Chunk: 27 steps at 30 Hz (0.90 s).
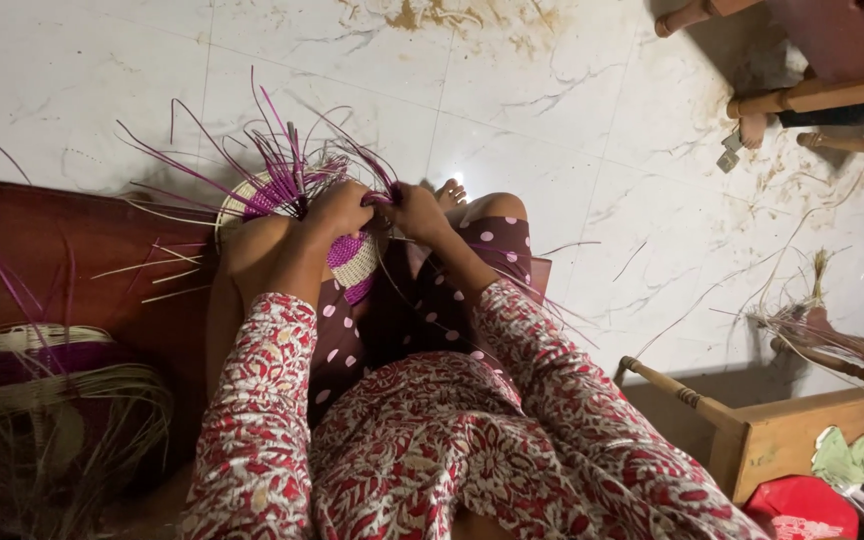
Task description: Weaving a hand fan by interlacing colored and natural fiber strips.
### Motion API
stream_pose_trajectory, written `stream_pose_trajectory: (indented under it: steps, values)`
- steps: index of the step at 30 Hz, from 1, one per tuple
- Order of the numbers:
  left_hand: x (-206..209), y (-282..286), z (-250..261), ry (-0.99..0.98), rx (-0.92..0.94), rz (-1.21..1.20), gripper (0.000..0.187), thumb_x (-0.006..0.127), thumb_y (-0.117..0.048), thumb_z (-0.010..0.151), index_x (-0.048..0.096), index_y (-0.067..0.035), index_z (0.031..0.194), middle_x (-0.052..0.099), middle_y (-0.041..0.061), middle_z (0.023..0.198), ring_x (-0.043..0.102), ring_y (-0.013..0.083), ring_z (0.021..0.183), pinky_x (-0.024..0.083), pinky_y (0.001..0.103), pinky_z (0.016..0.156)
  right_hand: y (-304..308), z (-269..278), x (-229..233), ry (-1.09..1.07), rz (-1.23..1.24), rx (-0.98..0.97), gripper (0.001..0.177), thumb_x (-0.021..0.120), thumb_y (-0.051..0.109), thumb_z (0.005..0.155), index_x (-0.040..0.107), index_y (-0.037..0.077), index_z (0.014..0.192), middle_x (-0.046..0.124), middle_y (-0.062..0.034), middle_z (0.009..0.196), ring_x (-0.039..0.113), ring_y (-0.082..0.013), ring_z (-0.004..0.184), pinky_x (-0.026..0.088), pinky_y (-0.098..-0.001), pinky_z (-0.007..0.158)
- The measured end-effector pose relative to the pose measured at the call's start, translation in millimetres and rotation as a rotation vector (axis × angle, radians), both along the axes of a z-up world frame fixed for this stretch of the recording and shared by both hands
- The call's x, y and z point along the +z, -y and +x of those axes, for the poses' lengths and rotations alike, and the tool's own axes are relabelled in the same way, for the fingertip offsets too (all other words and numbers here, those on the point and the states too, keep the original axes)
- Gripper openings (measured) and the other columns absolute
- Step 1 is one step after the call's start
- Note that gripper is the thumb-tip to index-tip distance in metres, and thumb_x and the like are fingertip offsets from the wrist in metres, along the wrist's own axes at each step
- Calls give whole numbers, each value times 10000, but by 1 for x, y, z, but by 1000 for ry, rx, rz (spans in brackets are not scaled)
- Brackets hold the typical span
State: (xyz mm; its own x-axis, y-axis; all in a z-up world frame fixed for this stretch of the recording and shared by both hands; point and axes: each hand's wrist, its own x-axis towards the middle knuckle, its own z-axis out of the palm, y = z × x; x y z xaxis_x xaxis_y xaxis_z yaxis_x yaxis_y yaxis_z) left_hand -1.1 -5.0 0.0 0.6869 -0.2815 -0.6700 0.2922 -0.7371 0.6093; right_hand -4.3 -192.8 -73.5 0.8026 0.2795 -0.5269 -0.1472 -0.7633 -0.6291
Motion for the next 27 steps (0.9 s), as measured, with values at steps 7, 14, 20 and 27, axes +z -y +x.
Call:
stream_pose_trajectory:
  steps: [7,14,20,27]
  values:
    - [-9,3,0,-11,-27,-7,341,607,-254,904,763,-49,1128,661,77,512,756,277,768,556,444,917,4,-23,14,-206,-137,50,564,562,422,938,691,-93,751,680,-295,699,729,-434,728,534,-559,656]
    - [-19,1,0,-7,-17,-33,321,614,-248,892,769,-72,1111,675,64,528,757,238,716,552,431,930,-21,-40,47,-612,243,-617,220,616,179,890,667,-23,818,635,-138,586,597,-182,404,432,-297,287]
    - [-18,5,2,-17,-3,-12,350,634,-204,829,754,16,1074,666,107,518,749,306,702,569,437,837,-1,-8,13,-10,39,-248,296,727,426,848,727,132,820,716,-125,768,723,-340,825,542,-469,767]
    - [-26,5,-2,15,46,-11,271,593,-176,863,757,-8,996,639,114,501,738,319,697,573,456,847,-12,14,44,40,-212,30,322,736,351,838,729,97,1036,759,-161,969,731,-398,992,579,-534,869]
